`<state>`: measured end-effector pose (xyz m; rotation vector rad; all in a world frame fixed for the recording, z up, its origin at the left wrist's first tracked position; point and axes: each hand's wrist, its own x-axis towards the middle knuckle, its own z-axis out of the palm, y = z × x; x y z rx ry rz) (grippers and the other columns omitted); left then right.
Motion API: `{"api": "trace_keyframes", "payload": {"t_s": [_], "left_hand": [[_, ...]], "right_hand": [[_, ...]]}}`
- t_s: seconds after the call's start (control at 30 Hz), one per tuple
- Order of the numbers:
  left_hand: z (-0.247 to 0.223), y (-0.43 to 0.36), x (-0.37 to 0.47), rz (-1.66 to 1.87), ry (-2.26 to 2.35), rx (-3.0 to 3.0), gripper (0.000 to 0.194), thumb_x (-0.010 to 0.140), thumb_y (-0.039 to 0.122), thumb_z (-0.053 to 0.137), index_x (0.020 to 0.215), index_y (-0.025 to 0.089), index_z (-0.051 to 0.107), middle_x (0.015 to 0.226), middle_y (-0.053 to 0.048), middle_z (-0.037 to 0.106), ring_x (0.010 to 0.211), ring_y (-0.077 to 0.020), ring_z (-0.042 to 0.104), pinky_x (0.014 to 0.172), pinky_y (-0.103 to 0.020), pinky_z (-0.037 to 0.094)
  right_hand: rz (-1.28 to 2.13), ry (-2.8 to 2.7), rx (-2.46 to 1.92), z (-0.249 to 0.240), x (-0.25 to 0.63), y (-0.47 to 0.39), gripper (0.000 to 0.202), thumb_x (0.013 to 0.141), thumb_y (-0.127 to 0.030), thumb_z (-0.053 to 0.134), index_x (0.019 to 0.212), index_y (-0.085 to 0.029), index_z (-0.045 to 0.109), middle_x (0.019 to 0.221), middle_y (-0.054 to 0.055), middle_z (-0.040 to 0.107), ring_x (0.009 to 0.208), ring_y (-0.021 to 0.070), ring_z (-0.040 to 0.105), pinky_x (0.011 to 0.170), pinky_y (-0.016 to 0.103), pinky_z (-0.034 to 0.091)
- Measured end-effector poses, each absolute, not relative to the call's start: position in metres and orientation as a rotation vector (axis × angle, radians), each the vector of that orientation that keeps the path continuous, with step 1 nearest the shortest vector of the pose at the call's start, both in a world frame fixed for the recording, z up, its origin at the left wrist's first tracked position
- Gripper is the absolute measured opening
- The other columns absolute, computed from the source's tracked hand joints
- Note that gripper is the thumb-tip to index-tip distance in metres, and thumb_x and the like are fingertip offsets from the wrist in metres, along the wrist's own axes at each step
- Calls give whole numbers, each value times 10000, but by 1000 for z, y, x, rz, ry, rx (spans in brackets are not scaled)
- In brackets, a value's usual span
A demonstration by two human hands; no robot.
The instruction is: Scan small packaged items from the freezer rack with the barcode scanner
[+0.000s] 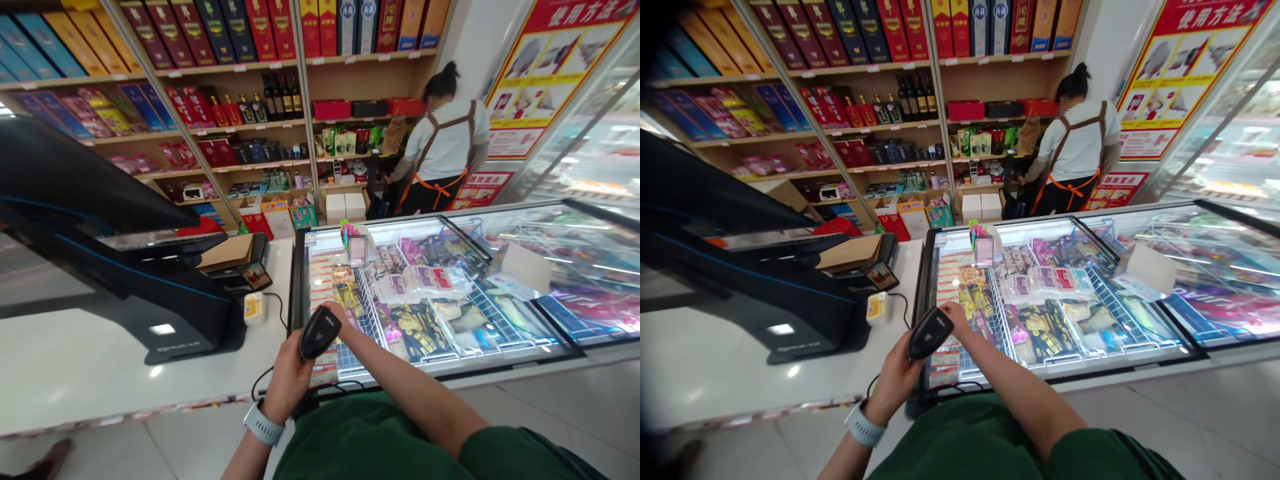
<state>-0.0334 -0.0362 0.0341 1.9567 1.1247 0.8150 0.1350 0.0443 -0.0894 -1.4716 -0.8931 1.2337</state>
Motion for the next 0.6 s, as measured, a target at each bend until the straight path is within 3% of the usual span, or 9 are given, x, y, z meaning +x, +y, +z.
{"api": "trace_keyframes", "payload": {"t_s": [0.23, 0.4, 0.6], "left_hand": [[30, -48, -12, 760, 1083, 2017, 366, 769, 119, 494, 1127, 172, 549, 1103, -103, 641, 1056, -256, 602, 937, -444, 473], [33, -53, -6, 737, 1077, 2042, 353, 777, 118, 492, 1122, 169, 550, 1085, -100, 647, 1052, -253, 603, 947, -454, 466], [25, -52, -5, 778, 1074, 2073, 405, 771, 117, 511, 1171, 167, 550, 1124, -98, 652, 1076, -261, 606, 936, -435, 482]], "right_hand": [[1232, -600, -1501, -97, 193, 3, 97, 759, -254, 631, 704, -173, 634, 606, 3, 681, 488, 136, 616, 470, 233, 479], [1203, -389, -1479, -101, 234, -22, 147, 780, -287, 656, 751, -151, 608, 634, 35, 689, 476, 121, 626, 436, 206, 489], [1100, -112, -1467, -105, 280, -34, 314, 769, -444, 691, 792, -173, 536, 620, 29, 670, 476, 132, 637, 426, 210, 507]]}}
